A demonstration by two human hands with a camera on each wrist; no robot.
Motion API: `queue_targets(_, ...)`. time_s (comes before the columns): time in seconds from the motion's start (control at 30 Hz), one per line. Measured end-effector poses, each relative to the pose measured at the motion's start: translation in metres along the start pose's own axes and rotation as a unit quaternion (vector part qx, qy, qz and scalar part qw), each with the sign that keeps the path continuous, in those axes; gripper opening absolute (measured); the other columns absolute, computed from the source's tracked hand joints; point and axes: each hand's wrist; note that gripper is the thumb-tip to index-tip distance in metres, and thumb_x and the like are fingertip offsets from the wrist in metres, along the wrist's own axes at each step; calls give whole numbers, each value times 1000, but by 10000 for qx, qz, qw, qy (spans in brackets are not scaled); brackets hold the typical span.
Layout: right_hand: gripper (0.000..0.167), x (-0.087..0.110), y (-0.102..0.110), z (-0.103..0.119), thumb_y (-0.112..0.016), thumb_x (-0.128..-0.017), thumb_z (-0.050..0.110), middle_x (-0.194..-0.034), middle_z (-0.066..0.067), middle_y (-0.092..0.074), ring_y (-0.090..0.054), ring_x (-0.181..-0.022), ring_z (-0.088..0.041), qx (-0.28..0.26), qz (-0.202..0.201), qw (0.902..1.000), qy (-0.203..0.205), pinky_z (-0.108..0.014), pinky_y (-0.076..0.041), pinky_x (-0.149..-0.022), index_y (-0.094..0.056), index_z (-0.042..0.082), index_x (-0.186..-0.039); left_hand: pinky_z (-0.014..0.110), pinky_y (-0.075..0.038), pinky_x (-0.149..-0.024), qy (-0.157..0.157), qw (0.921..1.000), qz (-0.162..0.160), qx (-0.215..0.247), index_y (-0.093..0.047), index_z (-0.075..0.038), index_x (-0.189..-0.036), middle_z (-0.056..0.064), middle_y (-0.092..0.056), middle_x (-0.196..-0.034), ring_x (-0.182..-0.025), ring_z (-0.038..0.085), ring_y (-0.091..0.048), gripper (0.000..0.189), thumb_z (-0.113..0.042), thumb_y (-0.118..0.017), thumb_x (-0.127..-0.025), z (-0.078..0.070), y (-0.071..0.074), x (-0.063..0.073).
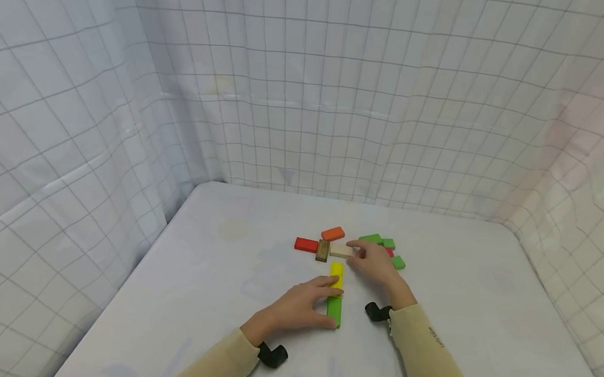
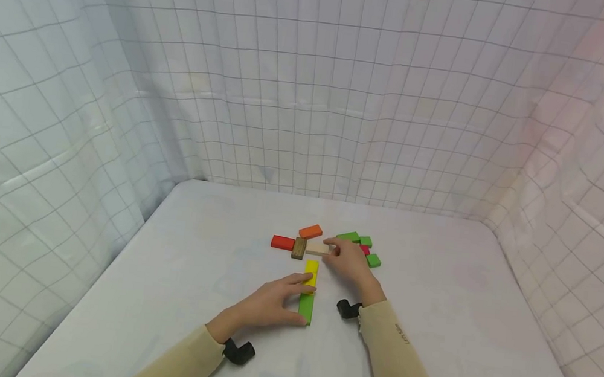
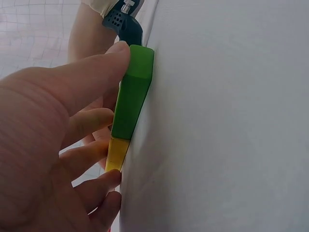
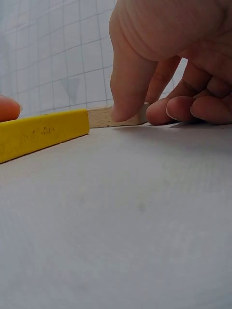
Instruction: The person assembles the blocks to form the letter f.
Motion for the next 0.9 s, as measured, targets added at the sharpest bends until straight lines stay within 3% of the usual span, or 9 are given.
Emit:
queue_targets(0.33, 36, 1, 1, -1, -75, -91, 20, -84, -2, -62, -53, -73, -19, -8, 12, 9998, -197, -33, -45, -65, -70, 13, -125, 44, -38, -112, -24, 9999, -143, -65, -56, -24, -145, -3, -37, -159, -146, 18, -34, 67, -50, -76, -87, -2, -3, 2)
queue_targets(0.63, 37, 1, 4, -2, -76, -90, 23, -93, -2, -66, -58, -81, -19, -171, 24, 9993, -328, -36, -48, -72, -70, 14, -125, 44, -34, -114, 126, 9999, -110, -37, -47, -19, -153, -7, -33, -161, -147, 16, -30, 78, -51, -75, -87, -4, -1, 2)
queue_targets(0.9, 39, 4, 10, -1, -73, -93, 25, -103, -5, -69, -64, -75, -17, -670, 111, 9965, -494, -32, -54, -64, -66, 15, -131, 44, -33, -115, 176, 9998, -71, -16, -46, -22, -153, -9, -32, -161, -147, 14, -30, 79, -55, -73, -87, -1, -3, 3)
Point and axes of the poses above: each hand's wrist, its own x-axis away from the middle knuckle, its own y-axis out of the back of the hand, z = x × y
